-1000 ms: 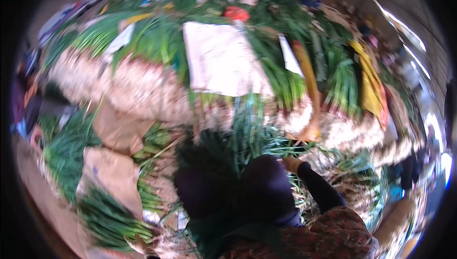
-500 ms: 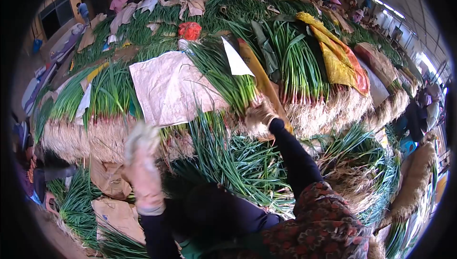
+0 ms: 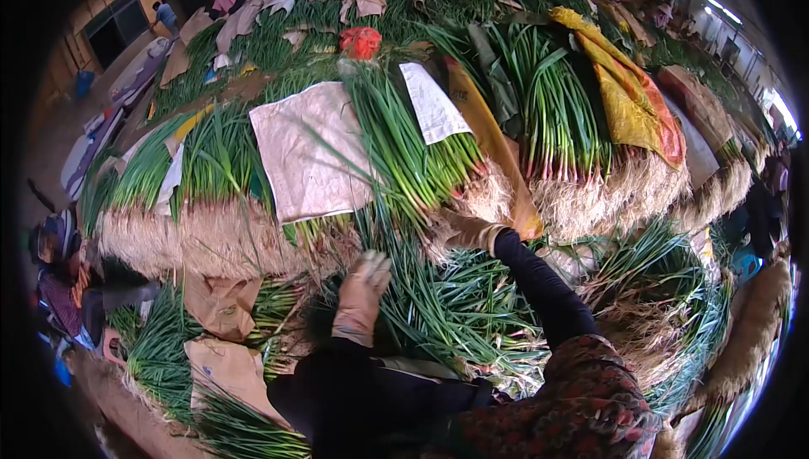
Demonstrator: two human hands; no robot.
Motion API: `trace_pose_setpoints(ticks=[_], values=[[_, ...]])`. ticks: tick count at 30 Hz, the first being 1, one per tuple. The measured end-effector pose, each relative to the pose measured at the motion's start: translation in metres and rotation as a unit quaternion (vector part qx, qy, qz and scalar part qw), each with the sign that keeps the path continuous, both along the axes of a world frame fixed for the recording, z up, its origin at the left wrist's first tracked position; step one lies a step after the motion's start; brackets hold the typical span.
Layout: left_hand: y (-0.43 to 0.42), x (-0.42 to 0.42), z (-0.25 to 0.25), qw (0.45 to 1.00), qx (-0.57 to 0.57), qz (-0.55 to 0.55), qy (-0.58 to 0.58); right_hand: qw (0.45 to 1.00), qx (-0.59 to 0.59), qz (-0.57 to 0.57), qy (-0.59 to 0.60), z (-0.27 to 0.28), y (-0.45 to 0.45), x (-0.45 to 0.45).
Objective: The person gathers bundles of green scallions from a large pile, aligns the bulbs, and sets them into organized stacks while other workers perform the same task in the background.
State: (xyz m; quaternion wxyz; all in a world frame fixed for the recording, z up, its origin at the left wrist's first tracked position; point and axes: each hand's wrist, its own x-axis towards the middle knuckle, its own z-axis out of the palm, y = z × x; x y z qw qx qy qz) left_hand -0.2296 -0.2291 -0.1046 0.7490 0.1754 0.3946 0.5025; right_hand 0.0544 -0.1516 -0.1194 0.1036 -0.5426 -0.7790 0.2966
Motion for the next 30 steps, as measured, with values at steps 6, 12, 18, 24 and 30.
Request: trace_pose_setpoints(ticks=[6,12,18,24,30], values=[[-0.009,-0.037,-0.014,0.982,-0.036,0.138,-0.121,0.866,-0.187,-0.158,0.437,-0.060,0.007,0.010],[-0.018,0.007,0.019,0.985,-0.001,0.070,-0.156,0.954,-0.203,-0.204,-0.078,-0.100,-0.097,-0.125],[-0.016,0.009,0.020,0.991,0.005,0.061,-0.117,0.945,0.139,0.117,-0.272,-0.209,-0.145,-0.151],[-0.010,0.004,0.011,0.992,0.004,0.067,-0.105,0.940,-0.046,0.035,-0.335,-0.153,-0.081,-0.056],[-0.009,0.013,0.001,0.997,0.009,0.025,-0.070,0.972,-0.069,0.183,-0.129,-0.085,-0.030,-0.053]])
